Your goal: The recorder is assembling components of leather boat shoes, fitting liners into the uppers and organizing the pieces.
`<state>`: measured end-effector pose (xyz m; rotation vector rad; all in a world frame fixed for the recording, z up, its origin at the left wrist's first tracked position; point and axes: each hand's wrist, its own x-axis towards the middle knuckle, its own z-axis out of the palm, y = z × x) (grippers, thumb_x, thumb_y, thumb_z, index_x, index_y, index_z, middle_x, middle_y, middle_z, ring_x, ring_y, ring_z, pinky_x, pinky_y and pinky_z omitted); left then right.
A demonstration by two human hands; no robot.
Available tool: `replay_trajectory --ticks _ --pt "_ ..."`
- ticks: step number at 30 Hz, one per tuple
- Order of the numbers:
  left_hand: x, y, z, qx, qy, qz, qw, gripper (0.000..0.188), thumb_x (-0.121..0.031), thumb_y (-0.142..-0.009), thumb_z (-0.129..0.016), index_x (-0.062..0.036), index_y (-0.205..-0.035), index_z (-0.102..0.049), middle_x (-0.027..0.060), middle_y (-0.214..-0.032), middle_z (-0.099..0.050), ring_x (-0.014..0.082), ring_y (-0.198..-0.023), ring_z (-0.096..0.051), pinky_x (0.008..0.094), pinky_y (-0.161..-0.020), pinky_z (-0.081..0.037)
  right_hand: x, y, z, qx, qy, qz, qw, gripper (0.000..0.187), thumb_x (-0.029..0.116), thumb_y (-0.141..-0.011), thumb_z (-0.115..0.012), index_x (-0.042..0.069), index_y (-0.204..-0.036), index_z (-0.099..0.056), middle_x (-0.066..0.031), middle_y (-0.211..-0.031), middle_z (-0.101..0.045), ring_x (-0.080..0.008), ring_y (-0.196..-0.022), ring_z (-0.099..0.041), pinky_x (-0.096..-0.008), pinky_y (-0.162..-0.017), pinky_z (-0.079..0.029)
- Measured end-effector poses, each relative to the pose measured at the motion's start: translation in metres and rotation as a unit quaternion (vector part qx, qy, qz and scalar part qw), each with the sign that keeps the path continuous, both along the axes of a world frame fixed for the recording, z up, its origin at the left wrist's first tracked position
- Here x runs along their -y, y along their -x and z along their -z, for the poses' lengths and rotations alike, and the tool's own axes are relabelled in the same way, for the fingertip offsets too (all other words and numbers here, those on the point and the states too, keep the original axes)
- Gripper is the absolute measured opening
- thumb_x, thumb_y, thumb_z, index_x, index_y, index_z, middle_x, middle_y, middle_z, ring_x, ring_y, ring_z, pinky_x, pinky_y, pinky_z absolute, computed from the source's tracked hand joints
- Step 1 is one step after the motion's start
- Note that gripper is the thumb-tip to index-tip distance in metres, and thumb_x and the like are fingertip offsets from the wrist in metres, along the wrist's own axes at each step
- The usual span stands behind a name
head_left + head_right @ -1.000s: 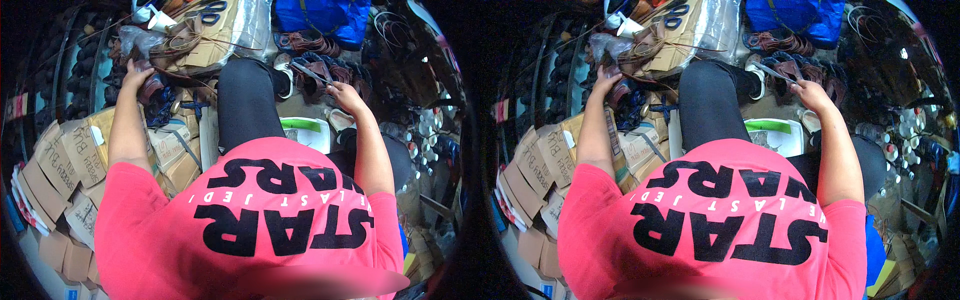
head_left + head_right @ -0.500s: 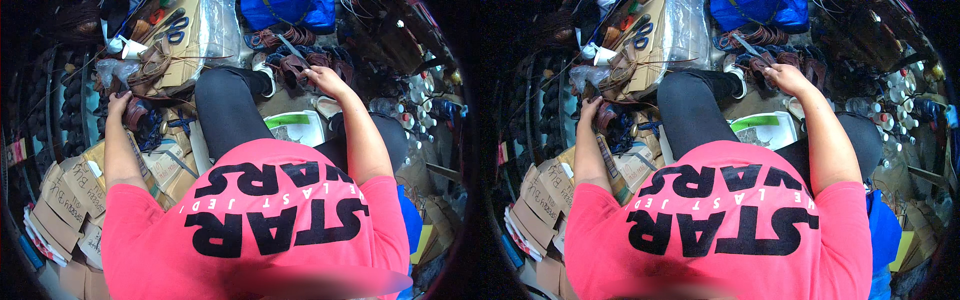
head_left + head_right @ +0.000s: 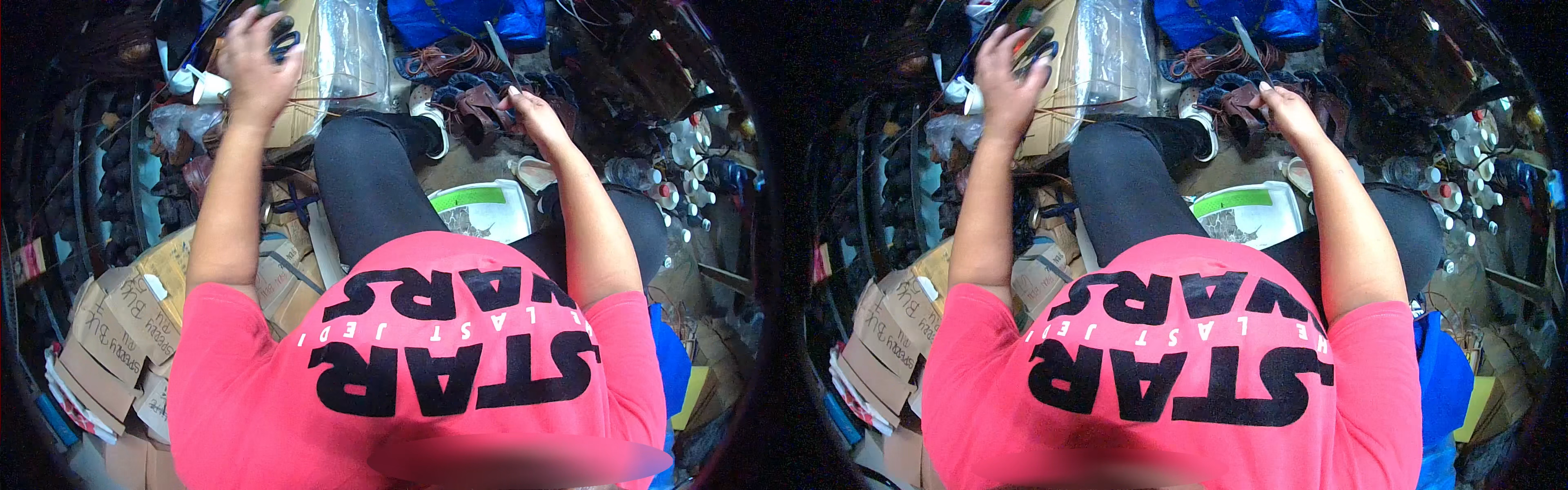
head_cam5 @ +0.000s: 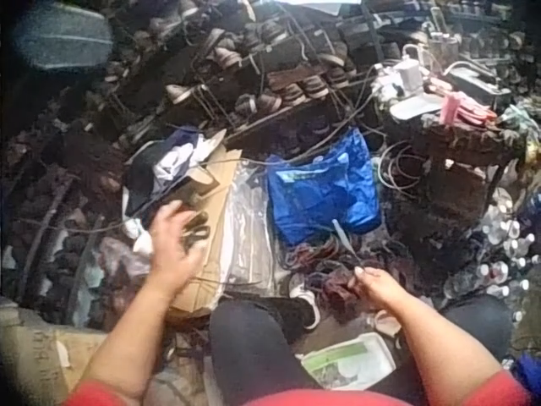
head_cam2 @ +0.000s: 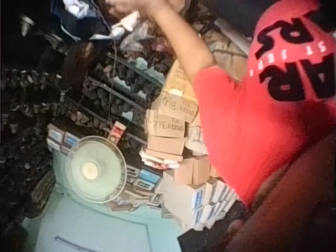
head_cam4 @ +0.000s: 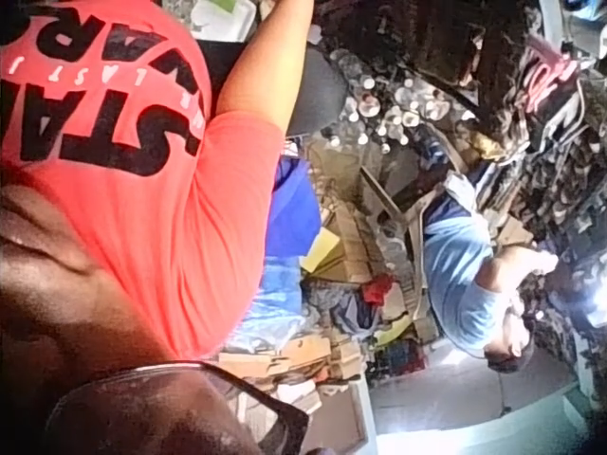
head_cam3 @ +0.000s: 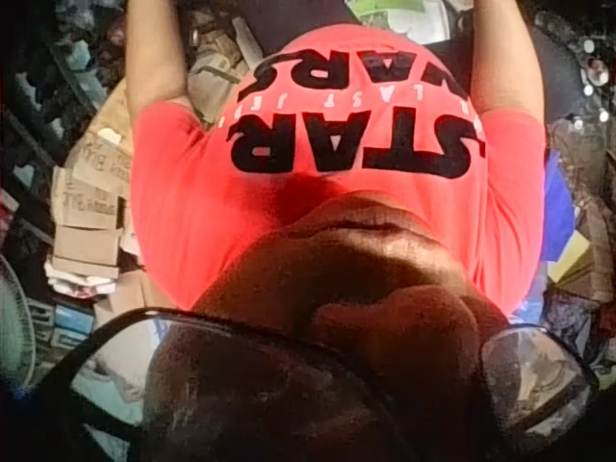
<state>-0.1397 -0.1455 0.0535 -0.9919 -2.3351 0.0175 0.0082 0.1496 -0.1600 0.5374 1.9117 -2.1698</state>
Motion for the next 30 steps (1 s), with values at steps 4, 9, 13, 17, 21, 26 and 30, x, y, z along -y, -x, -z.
replay_trajectory --ticks 4,9,13,17,21,26,30 --pt "-0.078 -0.002 0.061 0.14 -0.027 0.081 0.986 0.047 -0.027 -0.07 -0.07 -0.0135 -0.112 -0.055 0.014 -0.123 -0.046 0.0302 -0.117 -0.041 0.0403 -0.097 -0.034 0.0 -0.001 -0.005 0.016 -0.006 0.029 0.999 0.037 0.039 -0.089 -0.047 0.007 -0.078 -0.061 0.0018 -0.064 -0.048 -0.0091 -0.058 -0.039 -0.0255 -0.053 -0.033" --pt "-0.147 -0.041 0.137 0.51 -0.168 0.07 0.841 0.054 -0.038 -0.074 -0.069 -0.0002 -0.11 -0.055 0.019 -0.111 -0.053 0.0278 -0.103 -0.053 0.036 -0.09 -0.042 -0.003 -0.002 -0.01 -0.015 -0.109 -0.049 0.993 0.046 0.043 -0.089 -0.038 0.005 -0.089 -0.065 -0.0122 -0.09 -0.065 -0.0229 -0.083 -0.061 -0.0359 -0.076 -0.046" --pt "-0.168 -0.078 0.161 0.688 -0.249 0.071 0.678 0.038 -0.03 -0.093 -0.045 0.0012 -0.112 -0.056 0.0086 -0.106 -0.059 0.0169 -0.099 -0.053 0.0289 -0.09 -0.038 0.013 0.008 -0.009 -0.102 -0.237 -0.098 0.961 0.035 0.029 -0.082 -0.039 0.009 -0.096 -0.064 -0.0173 -0.099 -0.062 -0.0332 -0.091 -0.06 -0.0423 -0.081 -0.045" --pt "-0.167 -0.069 0.161 0.722 -0.253 0.061 0.641 0.029 -0.022 -0.095 -0.043 0.0 -0.096 -0.062 0.0052 -0.092 -0.063 0.0113 -0.087 -0.055 0.0251 -0.08 -0.042 0.004 -0.009 -0.044 -0.028 -0.332 -0.152 0.931 0.041 0.039 -0.083 -0.045 0.008 -0.105 -0.062 -0.0171 -0.11 -0.058 -0.0336 -0.1 -0.056 -0.0466 -0.087 -0.041" --pt "-0.155 -0.055 0.164 0.719 -0.222 0.061 0.655 0.033 -0.027 -0.095 -0.043 -0.0016 -0.095 -0.064 0.0057 -0.091 -0.062 0.0128 -0.086 -0.055 0.0276 -0.079 -0.041 -0.051 -0.068 -0.122 -0.047 -0.508 -0.105 0.854 0.039 0.039 -0.081 -0.053 0.012 -0.109 -0.061 -0.0133 -0.11 -0.058 -0.0302 -0.102 -0.055 -0.0425 -0.089 -0.042" --pt "-0.142 -0.084 0.191 0.533 0.014 0.122 0.837 0.027 -0.025 -0.091 -0.047 -0.0051 -0.092 -0.066 0.0084 -0.091 -0.057 0.0192 -0.084 -0.053 0.0312 -0.077 -0.042 -0.126 -0.243 -0.172 -0.068 -0.46 0.206 0.861 0.031 0.028 -0.084 -0.054 0.002 -0.098 -0.062 -0.0154 -0.087 -0.063 -0.023 -0.081 -0.06 -0.0335 -0.075 -0.047" --pt "-0.127 -0.106 0.217 0.499 0.173 0.177 0.831 0.023 -0.023 -0.085 -0.053 -0.0041 -0.092 -0.064 0.0204 -0.085 -0.058 0.0352 -0.082 -0.057 0.0408 -0.073 -0.043 -0.109 -0.399 -0.104 0.225 -0.422 0.126 0.869 0.037 0.035 -0.082 -0.059 0.003 -0.1 -0.061 -0.011 -0.089 -0.062 -0.0181 -0.083 -0.058 -0.0305 -0.076 -0.045"
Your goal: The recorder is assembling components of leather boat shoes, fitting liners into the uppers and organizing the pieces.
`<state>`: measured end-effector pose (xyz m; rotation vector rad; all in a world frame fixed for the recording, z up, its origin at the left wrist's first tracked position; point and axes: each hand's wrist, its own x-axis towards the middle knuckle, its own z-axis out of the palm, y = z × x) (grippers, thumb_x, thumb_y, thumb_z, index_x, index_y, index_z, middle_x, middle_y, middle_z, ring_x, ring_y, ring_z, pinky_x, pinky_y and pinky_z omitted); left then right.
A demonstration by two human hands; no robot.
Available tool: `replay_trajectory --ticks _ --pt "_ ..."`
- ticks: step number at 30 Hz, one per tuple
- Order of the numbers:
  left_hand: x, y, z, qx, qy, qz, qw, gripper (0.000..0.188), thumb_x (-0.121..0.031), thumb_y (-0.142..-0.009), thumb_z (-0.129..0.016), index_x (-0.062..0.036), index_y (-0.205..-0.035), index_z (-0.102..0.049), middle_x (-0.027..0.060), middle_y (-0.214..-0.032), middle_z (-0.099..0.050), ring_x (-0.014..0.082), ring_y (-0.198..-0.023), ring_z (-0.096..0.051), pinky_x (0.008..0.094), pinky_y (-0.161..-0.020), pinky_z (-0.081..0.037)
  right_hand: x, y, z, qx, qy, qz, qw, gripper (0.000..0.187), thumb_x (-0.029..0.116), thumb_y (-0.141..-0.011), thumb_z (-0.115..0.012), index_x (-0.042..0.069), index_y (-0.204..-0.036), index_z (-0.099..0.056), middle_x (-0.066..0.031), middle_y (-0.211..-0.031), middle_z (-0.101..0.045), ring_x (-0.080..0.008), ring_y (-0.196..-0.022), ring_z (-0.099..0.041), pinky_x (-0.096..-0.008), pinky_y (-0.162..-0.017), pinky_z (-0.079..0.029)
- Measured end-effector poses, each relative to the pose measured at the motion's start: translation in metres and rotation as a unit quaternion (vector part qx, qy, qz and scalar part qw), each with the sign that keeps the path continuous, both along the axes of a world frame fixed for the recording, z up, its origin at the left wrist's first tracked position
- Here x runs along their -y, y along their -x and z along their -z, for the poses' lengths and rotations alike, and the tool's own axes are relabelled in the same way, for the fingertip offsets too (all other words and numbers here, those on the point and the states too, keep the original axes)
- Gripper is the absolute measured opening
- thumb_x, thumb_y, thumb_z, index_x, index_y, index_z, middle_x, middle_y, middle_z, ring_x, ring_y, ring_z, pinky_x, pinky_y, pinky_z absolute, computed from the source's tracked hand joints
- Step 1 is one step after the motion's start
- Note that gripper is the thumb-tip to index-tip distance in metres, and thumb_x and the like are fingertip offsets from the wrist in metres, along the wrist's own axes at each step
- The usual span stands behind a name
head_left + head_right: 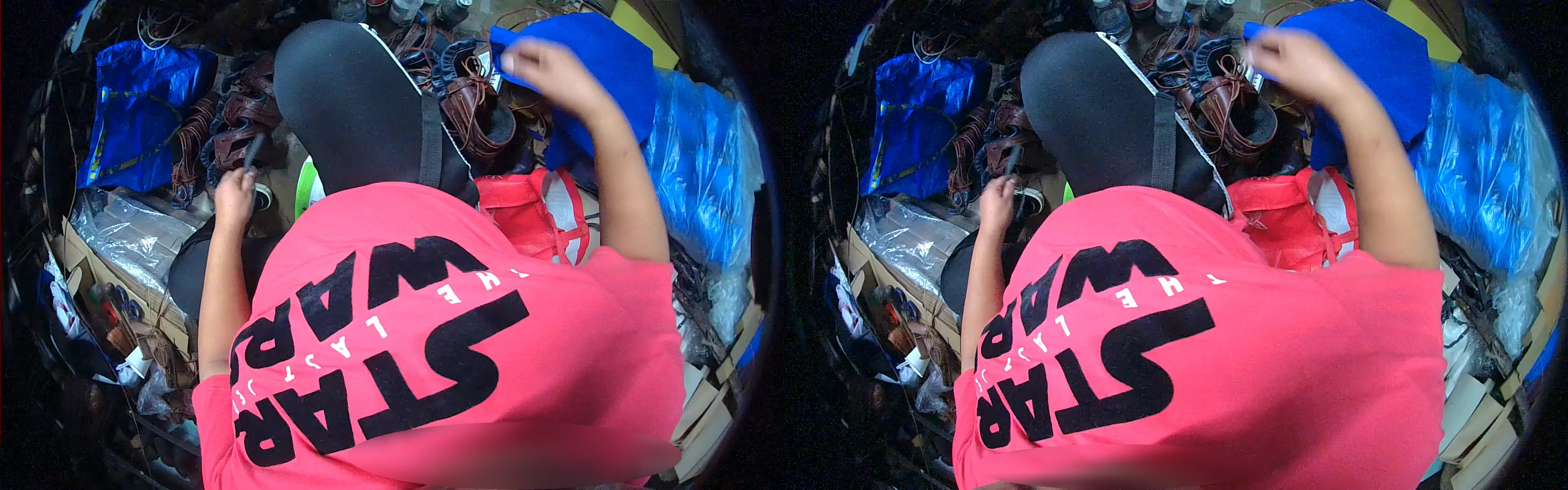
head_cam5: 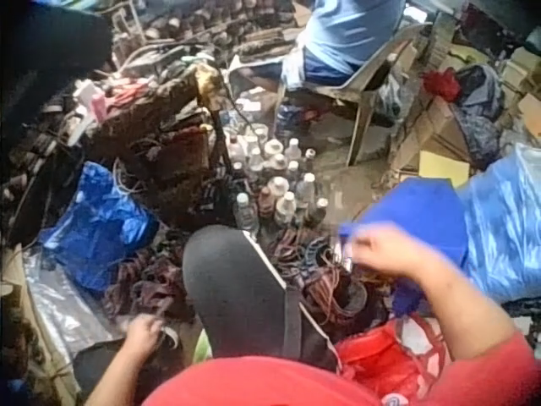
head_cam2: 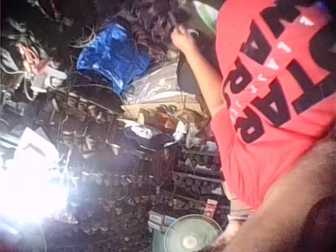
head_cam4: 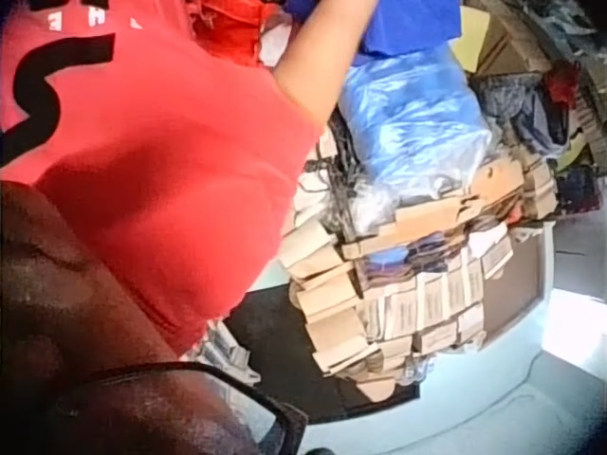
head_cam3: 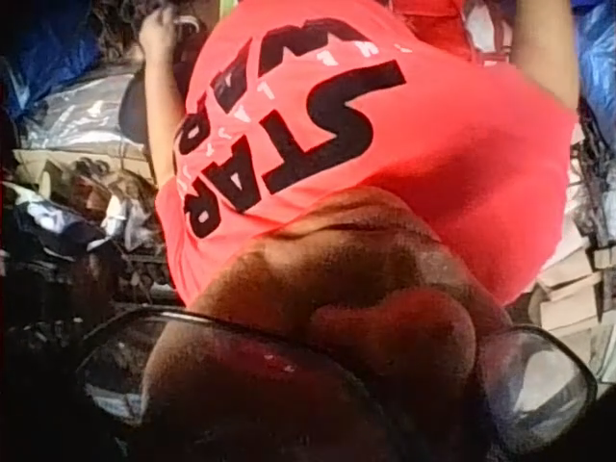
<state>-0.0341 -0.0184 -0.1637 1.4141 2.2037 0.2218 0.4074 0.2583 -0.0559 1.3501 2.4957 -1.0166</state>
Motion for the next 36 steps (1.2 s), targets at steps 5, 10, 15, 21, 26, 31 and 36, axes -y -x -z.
replay_trajectory --ticks 5,10,15,21,26,31,36 --pt "0.002 -0.015 0.003 0.0 0.116 0.096 0.989 0.028 -0.028 -0.084 -0.054 -0.0007 -0.085 -0.06 0.0237 -0.084 -0.06 0.0404 -0.083 -0.057 0.0452 -0.072 -0.043 0.119 -0.023 0.076 0.193 -0.075 0.056 0.977 0.06 0.047 -0.064 -0.071 0.013 -0.112 -0.055 -0.0097 -0.11 -0.056 -0.0288 -0.104 -0.052 -0.0438 -0.087 -0.041" --pt "-0.011 -0.021 -0.009 0.015 0.125 0.043 0.991 0.031 -0.031 -0.085 -0.053 -0.0006 -0.086 -0.06 0.0247 -0.083 -0.059 0.041 -0.085 -0.056 0.0448 -0.073 -0.043 0.129 -0.043 0.133 0.121 -0.054 0.054 0.99 0.056 0.032 -0.059 -0.076 0.012 -0.108 -0.058 -0.0078 -0.101 -0.061 -0.0283 -0.099 -0.054 -0.0401 -0.087 -0.041" --pt "-0.006 -0.016 -0.01 0.005 0.13 0.034 0.991 0.03 -0.03 -0.084 -0.053 -0.0018 -0.089 -0.061 0.0238 -0.086 -0.06 0.04 -0.086 -0.057 0.0452 -0.074 -0.043 0.08 -0.047 0.041 -0.157 0.347 0.295 0.876 0.057 0.02 -0.064 -0.073 -0.002 -0.112 -0.053 -0.0081 -0.096 -0.062 -0.016 -0.086 -0.06 -0.0306 -0.075 -0.049" --pt "-0.013 -0.016 -0.009 -0.009 0.167 0.088 0.982 0.026 -0.025 -0.081 -0.054 -0.0021 -0.09 -0.062 0.023 -0.087 -0.061 0.0389 -0.086 -0.058 0.0463 -0.077 -0.045 0.065 -0.066 -0.036 -0.43 0.444 0.249 0.745 0.081 0.014 -0.054 -0.072 -0.004 -0.126 -0.039 -0.017 -0.118 -0.053 -0.0269 -0.107 -0.054 -0.035 -0.096 -0.04" --pt "-0.018 -0.017 -0.007 0.001 0.128 0.1 0.987 0.023 -0.021 -0.081 -0.054 -0.0016 -0.09 -0.061 0.0222 -0.089 -0.061 0.0372 -0.088 -0.058 0.0447 -0.079 -0.045 0.057 -0.068 -0.035 -0.48 0.486 0.202 0.702 0.092 0.027 -0.056 -0.074 -0.003 -0.132 -0.032 -0.0172 -0.126 -0.048 -0.0283 -0.115 -0.048 -0.0373 -0.101 -0.034" --pt "-0.016 -0.013 -0.002 -0.009 0.143 0.083 0.986 0.026 -0.023 -0.081 -0.055 -0.0043 -0.098 -0.062 0.0214 -0.093 -0.061 0.0357 -0.092 -0.058 0.043 -0.082 -0.045 0.08 -0.002 -0.049 -0.464 0.501 0.171 0.711 0.091 0.03 -0.057 -0.073 -0.003 -0.132 -0.032 -0.0168 -0.126 -0.048 -0.0282 -0.115 -0.048 -0.0377 -0.1 -0.034" --pt "-0.017 -0.026 -0.011 0.026 -0.042 0.005 0.999 0.053 -0.029 -0.073 -0.067 -0.0084 -0.118 -0.05 0.02 -0.118 -0.048 0.0357 -0.109 -0.049 0.0399 -0.089 -0.042 0.071 0.029 -0.054 -0.462 0.518 0.168 0.7 0.09 0.032 -0.058 -0.073 -0.002 -0.132 -0.033 -0.0165 -0.126 -0.048 -0.0282 -0.115 -0.048 -0.038 -0.1 -0.035"
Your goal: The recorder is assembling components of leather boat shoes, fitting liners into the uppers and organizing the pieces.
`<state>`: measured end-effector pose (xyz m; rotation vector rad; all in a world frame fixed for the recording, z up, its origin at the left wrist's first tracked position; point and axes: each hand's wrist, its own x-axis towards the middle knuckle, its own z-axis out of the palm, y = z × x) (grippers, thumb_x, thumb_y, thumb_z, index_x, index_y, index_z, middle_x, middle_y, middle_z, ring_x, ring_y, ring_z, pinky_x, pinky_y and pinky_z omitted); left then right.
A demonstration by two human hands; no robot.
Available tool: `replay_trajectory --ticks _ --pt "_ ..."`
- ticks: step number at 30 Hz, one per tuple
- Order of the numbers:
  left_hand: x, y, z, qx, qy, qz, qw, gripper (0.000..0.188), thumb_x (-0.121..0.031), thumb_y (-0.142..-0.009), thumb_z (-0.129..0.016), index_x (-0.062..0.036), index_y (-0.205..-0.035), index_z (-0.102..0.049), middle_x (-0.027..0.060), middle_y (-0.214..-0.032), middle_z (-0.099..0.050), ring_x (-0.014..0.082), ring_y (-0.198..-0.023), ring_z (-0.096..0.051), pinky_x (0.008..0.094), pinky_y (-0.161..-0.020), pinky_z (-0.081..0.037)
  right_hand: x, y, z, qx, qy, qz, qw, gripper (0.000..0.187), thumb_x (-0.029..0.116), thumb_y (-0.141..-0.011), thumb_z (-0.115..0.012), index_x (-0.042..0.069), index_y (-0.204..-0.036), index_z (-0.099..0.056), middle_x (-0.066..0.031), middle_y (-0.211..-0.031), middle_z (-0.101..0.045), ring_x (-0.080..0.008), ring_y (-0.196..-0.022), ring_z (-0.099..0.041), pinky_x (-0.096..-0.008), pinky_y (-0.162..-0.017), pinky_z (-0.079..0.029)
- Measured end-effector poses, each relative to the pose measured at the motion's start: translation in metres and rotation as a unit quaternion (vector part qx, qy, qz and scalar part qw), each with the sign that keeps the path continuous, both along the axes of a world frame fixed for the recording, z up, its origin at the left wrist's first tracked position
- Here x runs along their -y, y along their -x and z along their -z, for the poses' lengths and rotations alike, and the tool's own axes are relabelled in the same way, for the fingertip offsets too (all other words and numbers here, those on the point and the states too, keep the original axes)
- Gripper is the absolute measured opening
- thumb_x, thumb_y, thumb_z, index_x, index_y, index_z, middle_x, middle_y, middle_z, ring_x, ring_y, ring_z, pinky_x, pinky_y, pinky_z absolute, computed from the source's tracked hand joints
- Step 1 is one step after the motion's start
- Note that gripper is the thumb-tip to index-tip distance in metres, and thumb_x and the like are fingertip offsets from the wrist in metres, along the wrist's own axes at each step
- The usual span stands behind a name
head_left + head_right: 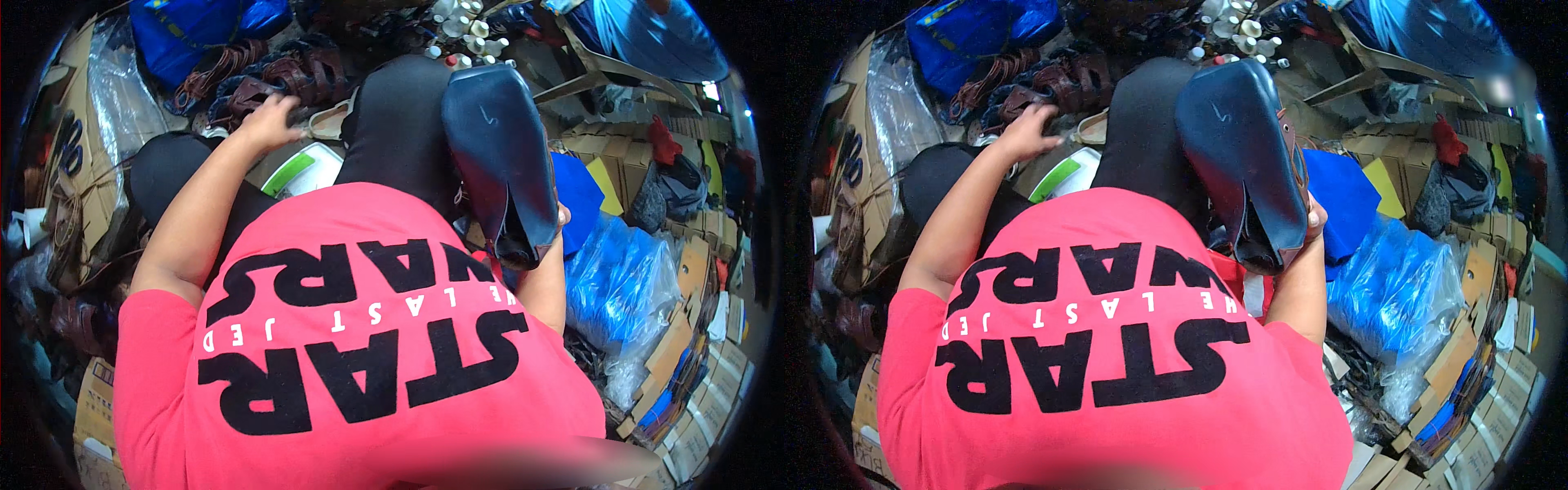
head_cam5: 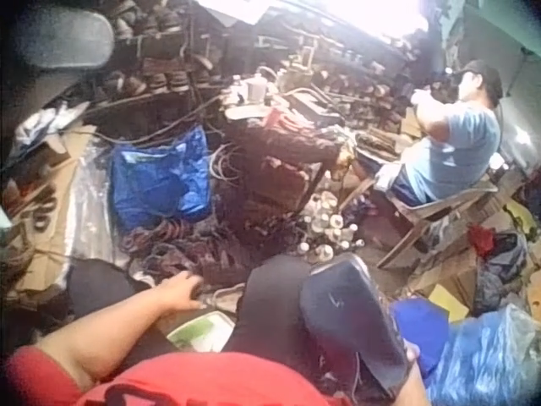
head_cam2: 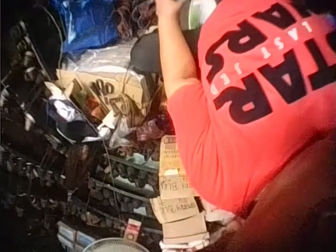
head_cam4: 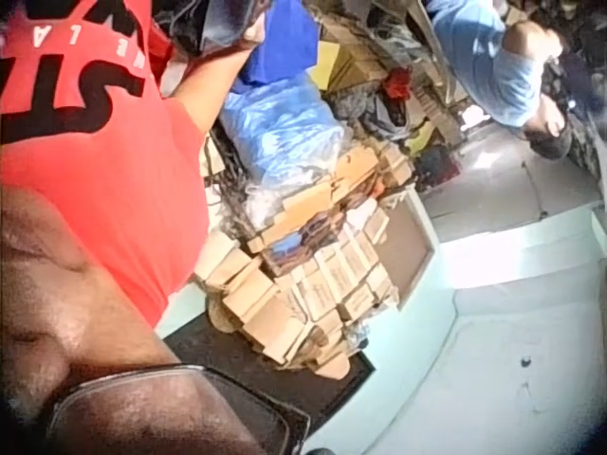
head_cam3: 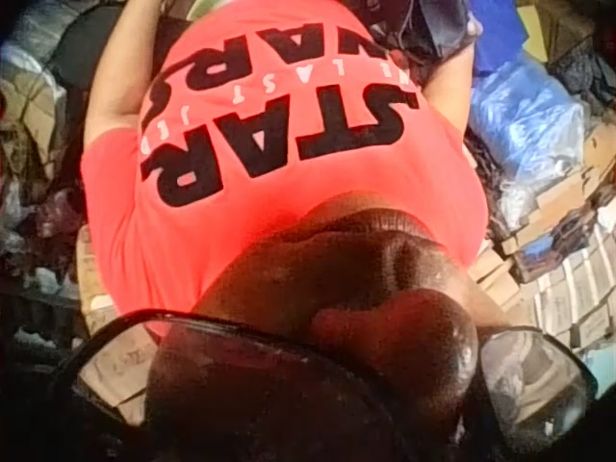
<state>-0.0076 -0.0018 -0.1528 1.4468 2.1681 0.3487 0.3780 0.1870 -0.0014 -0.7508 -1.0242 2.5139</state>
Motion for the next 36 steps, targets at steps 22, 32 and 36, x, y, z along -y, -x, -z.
replay_trajectory --ticks 22,32,36 --pt "-0.137 -0.027 -0.109 0.574 -0.036 -0.163 0.802 0.058 -0.064 -0.071 -0.056 -0.0187 -0.106 -0.061 0.0028 -0.11 -0.059 0.0163 -0.1 -0.049 0.0353 -0.089 -0.03 0.016 0.112 -0.021 -0.224 0.243 0.009 0.944 0.048 0.042 -0.092 -0.039 0.018 -0.133 -0.036 -0.0143 -0.137 -0.035 -0.0363 -0.125 -0.035 -0.0633 -0.09 -0.038" --pt "-0.138 0.011 -0.136 0.635 0.096 -0.151 0.752 0.057 -0.062 -0.075 -0.042 -0.0139 -0.101 -0.06 0.0106 -0.104 -0.059 0.022 -0.078 -0.056 0.036 -0.073 -0.039 0.014 0.192 -0.081 -0.285 0.215 0.031 0.934 0.038 0.028 -0.097 -0.032 0.006 -0.127 -0.041 -0.0141 -0.132 -0.043 -0.0296 -0.123 -0.04 -0.0525 -0.101 -0.034" --pt "-0.127 0.013 -0.149 0.563 0.074 -0.146 0.81 0.057 -0.058 -0.083 -0.035 -0.0131 -0.111 -0.057 0.0081 -0.11 -0.057 0.0213 -0.091 -0.056 0.0368 -0.082 -0.04 0.007 0.2 -0.089 -0.261 0.229 0.044 0.937 0.037 0.027 -0.096 -0.034 0.003 -0.124 -0.042 -0.0135 -0.129 -0.045 -0.0277 -0.121 -0.042 -0.0488 -0.1 -0.037"
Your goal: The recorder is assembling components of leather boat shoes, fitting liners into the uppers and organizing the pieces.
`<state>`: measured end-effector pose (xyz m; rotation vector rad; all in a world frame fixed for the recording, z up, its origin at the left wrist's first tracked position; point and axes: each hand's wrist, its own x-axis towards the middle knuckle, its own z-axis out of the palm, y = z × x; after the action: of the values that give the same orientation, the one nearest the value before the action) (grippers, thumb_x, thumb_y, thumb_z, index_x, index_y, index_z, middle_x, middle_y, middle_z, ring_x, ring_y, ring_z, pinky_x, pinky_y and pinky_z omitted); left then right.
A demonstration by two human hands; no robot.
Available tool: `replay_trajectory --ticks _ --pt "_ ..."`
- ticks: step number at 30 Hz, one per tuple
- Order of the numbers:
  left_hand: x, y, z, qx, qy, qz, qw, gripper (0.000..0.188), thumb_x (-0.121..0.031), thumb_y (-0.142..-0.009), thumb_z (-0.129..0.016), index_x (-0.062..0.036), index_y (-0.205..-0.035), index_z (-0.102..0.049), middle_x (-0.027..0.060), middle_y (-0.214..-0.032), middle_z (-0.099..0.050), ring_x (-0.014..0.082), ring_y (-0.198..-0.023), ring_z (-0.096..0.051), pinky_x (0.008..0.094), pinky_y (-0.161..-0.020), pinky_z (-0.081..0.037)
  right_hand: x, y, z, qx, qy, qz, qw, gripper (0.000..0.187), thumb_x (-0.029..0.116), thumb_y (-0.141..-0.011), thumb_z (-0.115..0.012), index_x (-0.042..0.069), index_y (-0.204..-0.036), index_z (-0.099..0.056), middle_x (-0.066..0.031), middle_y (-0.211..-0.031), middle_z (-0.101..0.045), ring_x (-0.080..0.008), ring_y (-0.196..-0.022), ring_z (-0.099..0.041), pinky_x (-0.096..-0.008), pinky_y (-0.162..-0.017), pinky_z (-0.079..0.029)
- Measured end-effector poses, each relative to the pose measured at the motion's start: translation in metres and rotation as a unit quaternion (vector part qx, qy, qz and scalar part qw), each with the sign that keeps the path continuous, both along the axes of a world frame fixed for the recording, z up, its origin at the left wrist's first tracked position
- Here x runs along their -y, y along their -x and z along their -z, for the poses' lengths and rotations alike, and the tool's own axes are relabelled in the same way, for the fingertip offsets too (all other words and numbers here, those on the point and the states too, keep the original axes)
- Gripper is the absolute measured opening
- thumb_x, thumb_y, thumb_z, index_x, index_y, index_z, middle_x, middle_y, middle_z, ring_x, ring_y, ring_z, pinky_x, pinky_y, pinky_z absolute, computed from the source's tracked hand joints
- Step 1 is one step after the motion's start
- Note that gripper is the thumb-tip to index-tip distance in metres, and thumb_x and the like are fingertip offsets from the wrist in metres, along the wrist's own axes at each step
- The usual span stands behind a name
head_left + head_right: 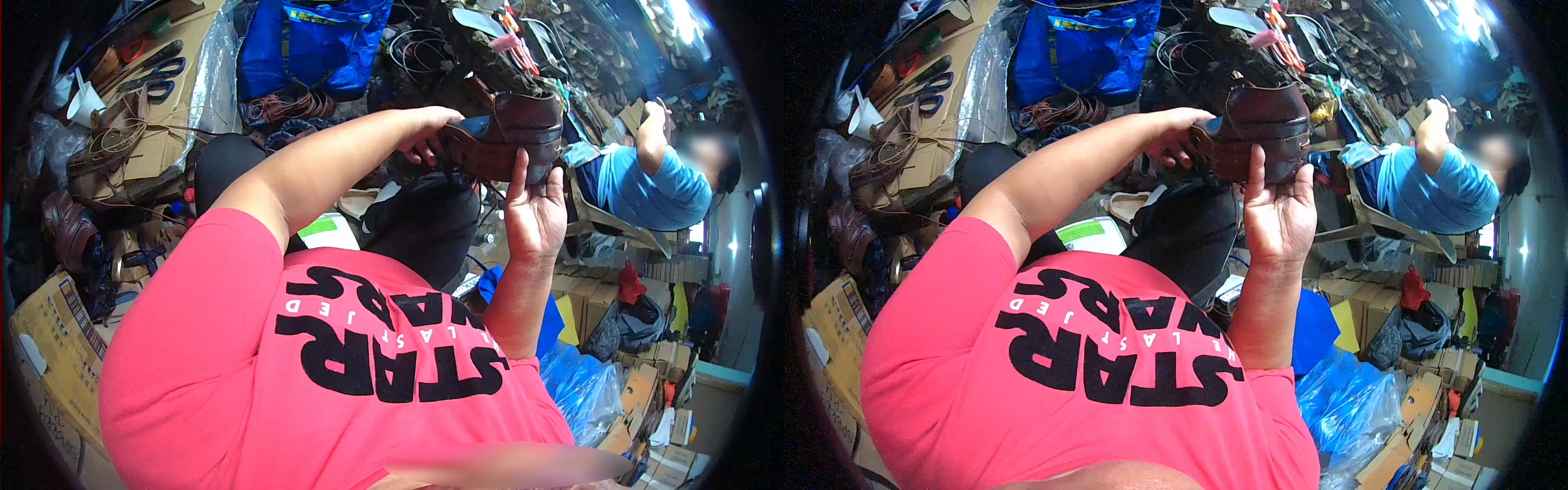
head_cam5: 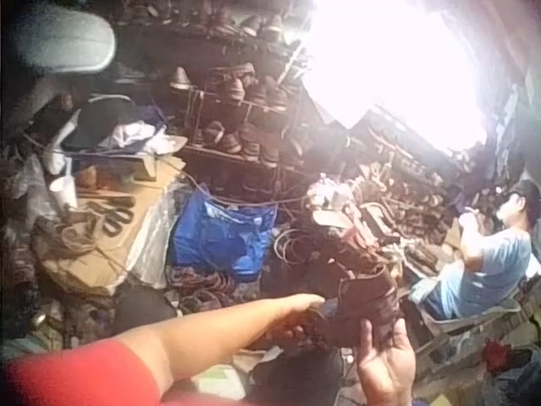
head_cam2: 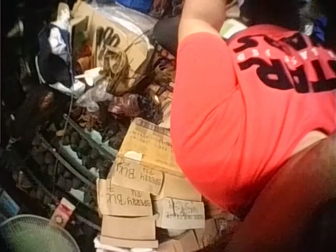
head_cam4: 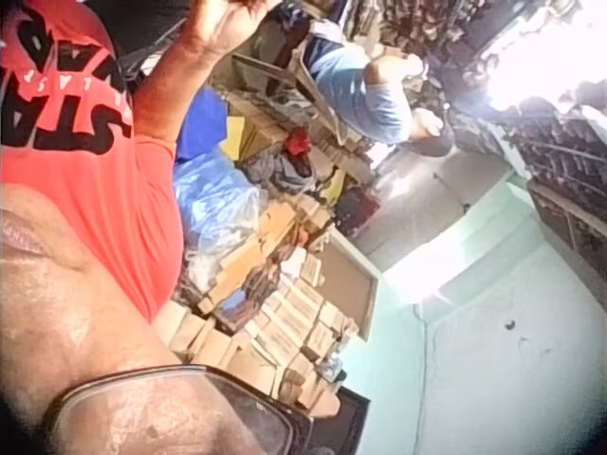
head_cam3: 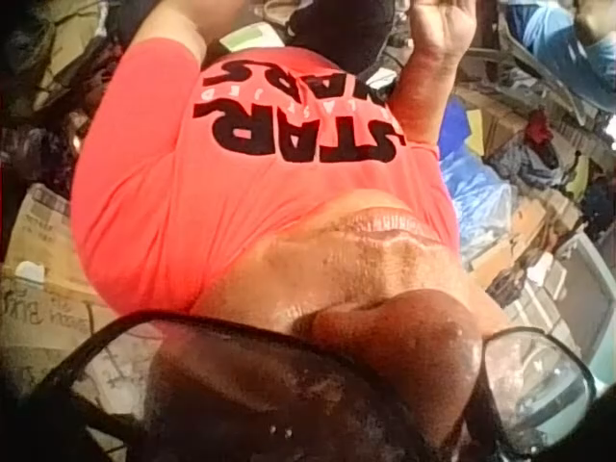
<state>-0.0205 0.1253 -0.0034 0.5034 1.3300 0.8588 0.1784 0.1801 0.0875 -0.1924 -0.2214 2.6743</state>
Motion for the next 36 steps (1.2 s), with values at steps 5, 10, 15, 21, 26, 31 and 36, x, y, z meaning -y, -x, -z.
replay_trajectory --ticks 5,10,15,21,26,31,36 --pt "0.014 -0.013 -0.016 0.011 -0.501 -0.184 0.846 0.058 -0.035 -0.084 -0.056 -0.0108 -0.133 -0.035 0.0034 -0.126 -0.047 0.0147 -0.119 -0.039 0.0337 -0.097 -0.034 -0.009 0.001 0.002 0.023 -0.012 0.006 1.0 0.038 0.027 -0.097 -0.032 0.002 -0.124 -0.041 -0.0145 -0.129 -0.045 -0.0279 -0.12 -0.043 -0.0487 -0.1 -0.038" --pt "0.033 -0.027 -0.024 -0.175 -0.535 -0.122 0.817 0.097 -0.005 -0.053 -0.083 -0.0115 -0.135 -0.031 0.0101 -0.125 -0.047 0.0208 -0.116 -0.044 0.0359 -0.102 -0.033 -0.014 0.004 0.001 0.014 -0.034 0.008 0.999 0.04 0.025 -0.097 -0.031 -0.001 -0.127 -0.036 -0.0176 -0.131 -0.041 -0.0283 -0.12 -0.042 -0.0474 -0.101 -0.038" --pt "0.03 -0.015 -0.021 -0.172 -0.475 -0.1 0.857 0.087 -0.001 -0.056 -0.08 -0.0103 -0.131 -0.037 0.0077 -0.117 -0.054 0.0188 -0.11 -0.051 0.0339 -0.098 -0.038 -0.017 -0.005 0.004 0.005 -0.072 -0.035 0.997 0.038 0.023 -0.097 -0.029 0.001 -0.127 -0.035 -0.0166 -0.132 -0.04 -0.0291 -0.122 -0.04 -0.052 -0.103 -0.032" --pt "0.027 -0.016 -0.025 -0.192 -0.449 -0.114 0.865 0.078 -0.005 -0.056 -0.082 -0.0084 -0.126 -0.046 0.0054 -0.111 -0.058 0.0161 -0.103 -0.054 0.0323 -0.093 -0.042 -0.013 -0.013 0.01 0.009 -0.088 -0.054 0.995 0.036 0.025 -0.096 -0.031 0.003 -0.122 -0.042 -0.014 -0.127 -0.047 -0.0286 -0.121 -0.042 -0.0526 -0.102 -0.03" --pt "0.048 -0.04 -0.027 -0.481 -0.6 -0.045 0.637 0.08 -0.016 -0.05 -0.082 -0.0121 -0.122 -0.049 0.0099 -0.117 -0.054 0.028 -0.107 -0.052 0.0385 -0.092 -0.041 -0.019 -0.034 0.026 0.298 -0.256 0.031 0.919 0.051 0.047 -0.094 -0.03 0.009 -0.118 -0.052 -0.0082 -0.113 -0.059 -0.0249 -0.105 -0.055 -0.0424 -0.085 -0.046" --pt "0.073 -0.088 0.007 -0.662 -0.608 0.129 0.418 0.046 -0.021 -0.075 -0.055 -0.0228 -0.121 -0.047 0.0012 -0.126 -0.047 0.0235 -0.118 -0.043 0.042 -0.101 -0.031 -0.052 -0.076 0.089 0.443 -0.347 -0.159 0.811 0.068 0.06 -0.087 -0.034 0.001 -0.114 -0.054 -0.0074 -0.099 -0.063 -0.0182 -0.088 -0.06 -0.0328 -0.081 -0.045" --pt "0.081 -0.103 0.011 -0.601 -0.608 0.234 0.462 0.043 -0.02 -0.083 -0.042 -0.0218 -0.126 -0.042 0.0026 -0.134 -0.04 0.0249 -0.128 -0.033 0.0472 -0.106 -0.024 -0.053 -0.054 0.099 0.452 -0.266 -0.097 0.846 0.044 0.043 -0.091 -0.043 0.005 -0.109 -0.057 -0.0078 -0.104 -0.061 -0.0164 -0.086 -0.06 -0.0305 -0.08 -0.046"
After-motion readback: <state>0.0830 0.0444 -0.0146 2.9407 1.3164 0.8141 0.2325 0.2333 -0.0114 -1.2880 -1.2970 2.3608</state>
